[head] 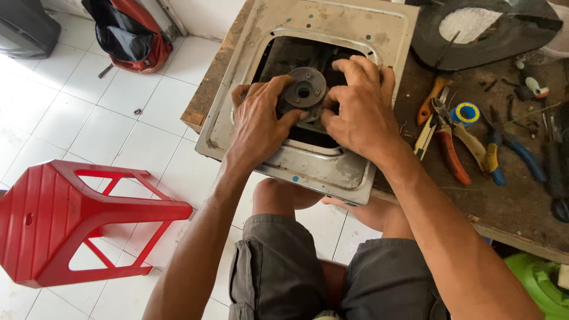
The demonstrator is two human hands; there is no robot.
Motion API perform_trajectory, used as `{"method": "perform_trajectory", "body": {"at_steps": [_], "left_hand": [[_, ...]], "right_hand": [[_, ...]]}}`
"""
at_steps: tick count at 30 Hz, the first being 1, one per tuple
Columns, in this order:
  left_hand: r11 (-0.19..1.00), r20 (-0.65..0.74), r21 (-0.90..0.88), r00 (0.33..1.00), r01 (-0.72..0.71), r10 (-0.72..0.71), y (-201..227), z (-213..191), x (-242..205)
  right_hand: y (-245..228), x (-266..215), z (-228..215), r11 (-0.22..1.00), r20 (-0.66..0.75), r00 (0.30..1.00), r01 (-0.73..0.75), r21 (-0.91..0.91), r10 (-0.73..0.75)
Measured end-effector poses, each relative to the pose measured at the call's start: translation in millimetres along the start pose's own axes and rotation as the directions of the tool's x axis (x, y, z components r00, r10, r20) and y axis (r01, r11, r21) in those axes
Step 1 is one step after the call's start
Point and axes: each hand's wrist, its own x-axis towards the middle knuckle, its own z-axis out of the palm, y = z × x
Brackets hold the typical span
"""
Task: The person works on a disassembled appliance placed on a wooden table, using pliers to manipulate a small metal piece and then inserting it into the central component. They continue to adjust the internal parts by hand.
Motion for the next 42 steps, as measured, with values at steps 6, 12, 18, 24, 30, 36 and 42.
{"method": "perform_trajectory", "body": {"at_steps": [6, 12, 18, 24, 30, 36, 42], "left_hand": [[1.000, 0.002, 0.015, 1.000, 0.005, -0.005, 3.5, -0.7, 0.8], [0.999, 0.005, 0.052, 1.000, 0.017, -0.017, 3.5, 1.4, 1.0], [0.999, -0.009, 0.044, 1.000, 0.011, -0.010, 5.9, 0.7, 0.6], [0.998, -0.024, 0.055, 1.000, 0.006, -0.005, 5.5, 2.2, 0.9], [0.998, -0.032, 0.070, 0.999, -0.007, 0.009, 5.2, 3.0, 0.3], [0.998, -0.016, 0.063, 1.000, -0.007, 0.008, 2.9, 2.7, 0.3], [0.998, -0.014, 0.066, 1.000, -0.011, 0.012, 4.6, 1.4, -0.3]], "right_hand": [[-0.2, -0.8, 3.1, 0.999, -0.044, 0.999, 0.019, -0.049, -0.022], [-3.3, -2.1, 2.2, 0.993, -0.092, 0.993, 0.068, -0.098, -0.077], [-10.3, -1.8, 3.6, 0.974, -0.122, 0.988, 0.072, -0.215, -0.099], [-9.4, -5.9, 0.5, 0.998, -0.003, 0.998, 0.059, -0.019, -0.059], [-4.4, -9.0, 3.9, 0.995, -0.055, 0.995, 0.074, -0.072, -0.078], [-0.5, -10.9, 5.1, 0.998, -0.042, 0.998, 0.055, -0.032, -0.057], [-0.5, -9.2, 1.9, 0.999, -0.113, 0.993, 0.035, 0.034, -0.031]]}}
